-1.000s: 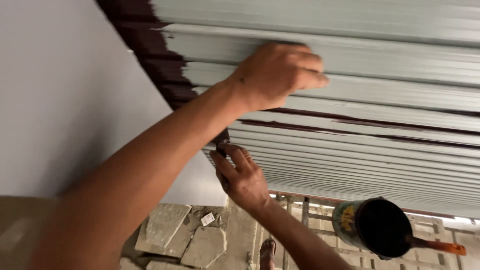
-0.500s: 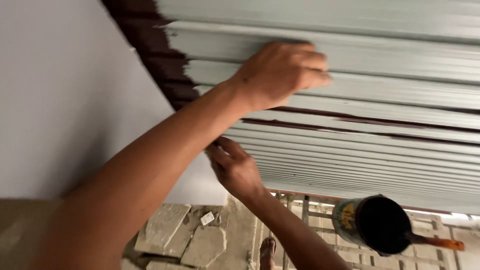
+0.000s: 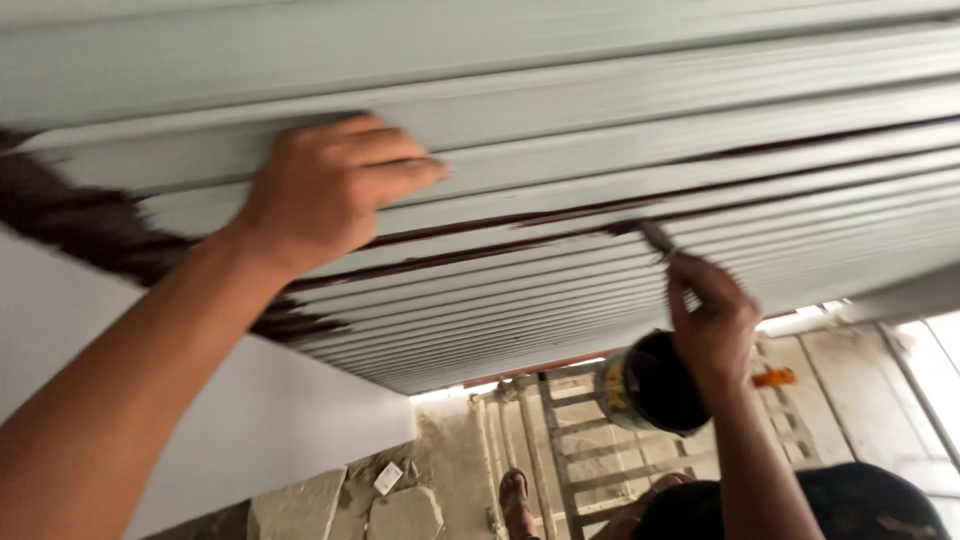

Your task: The recorder is painting individual slats of a slatted ceiling structure with dark paint using a small brush while holding a paint bucket.

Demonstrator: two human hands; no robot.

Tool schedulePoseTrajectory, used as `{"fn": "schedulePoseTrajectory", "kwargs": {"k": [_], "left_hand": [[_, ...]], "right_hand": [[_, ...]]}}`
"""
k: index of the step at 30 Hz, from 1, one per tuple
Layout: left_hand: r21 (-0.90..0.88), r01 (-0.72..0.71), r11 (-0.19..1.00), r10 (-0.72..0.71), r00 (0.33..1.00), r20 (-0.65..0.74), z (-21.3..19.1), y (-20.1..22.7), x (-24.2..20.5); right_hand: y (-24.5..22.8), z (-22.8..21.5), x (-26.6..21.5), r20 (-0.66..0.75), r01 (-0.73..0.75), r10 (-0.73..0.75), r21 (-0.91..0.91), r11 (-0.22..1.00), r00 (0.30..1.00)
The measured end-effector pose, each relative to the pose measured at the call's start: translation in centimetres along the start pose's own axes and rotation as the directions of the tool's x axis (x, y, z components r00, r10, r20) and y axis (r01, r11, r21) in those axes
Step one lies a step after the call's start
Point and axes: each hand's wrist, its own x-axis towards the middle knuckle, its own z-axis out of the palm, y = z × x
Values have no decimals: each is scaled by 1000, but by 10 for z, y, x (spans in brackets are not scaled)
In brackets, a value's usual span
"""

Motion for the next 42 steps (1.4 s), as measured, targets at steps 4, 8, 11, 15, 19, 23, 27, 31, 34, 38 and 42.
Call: {"fn": "schedulePoseTrajectory", "kwargs": {"k": [4, 8, 11, 15, 19, 23, 27, 31, 34, 38, 42], "left_hand": [[18, -3, 1000, 3, 1000, -4, -2, 4, 4], [61, 22, 998, -23, 1000, 15, -10, 7, 3], [70, 22, 997, -23, 999, 25, -10, 7, 3], [84, 14, 996, -16, 1000, 24, -12, 7, 3], [74, 13, 997, -16, 999, 36, -15, 12, 9], [138, -71, 988, 66, 997, 40, -15, 13, 19], [45, -180, 983, 179, 984, 24, -1, -6, 12], [61, -147, 987, 143, 988, 55, -4, 0, 13], [202, -162, 966, 149, 986, 75, -15, 8, 17], [246, -95, 964, 99, 995, -4, -16, 6, 7], [89, -47, 995, 51, 998, -46, 11, -8, -14]], "right_hand": [[53, -17, -1, -114, -82, 65, -157, 984, 991], [33, 65, -25, 460, 392, -31, -717, 576, 887], [-28, 126, -66, 699, 579, -32, -566, 587, 715], [-92, 103, -70, 204, 218, -249, 163, 962, 947], [-42, 19, -66, 147, 143, -154, 79, 986, 977], [55, -25, -86, 65, -482, 506, -221, 848, 860], [172, 5, -135, 168, -594, 732, -479, 646, 660], [264, 51, -203, 289, -445, 668, -560, 699, 685], [314, 64, -232, 484, -310, 705, -662, 682, 519], [324, 36, -246, 338, -604, 727, -406, 685, 598], [296, 2, -237, 355, -959, 891, 83, 272, 283]]}}
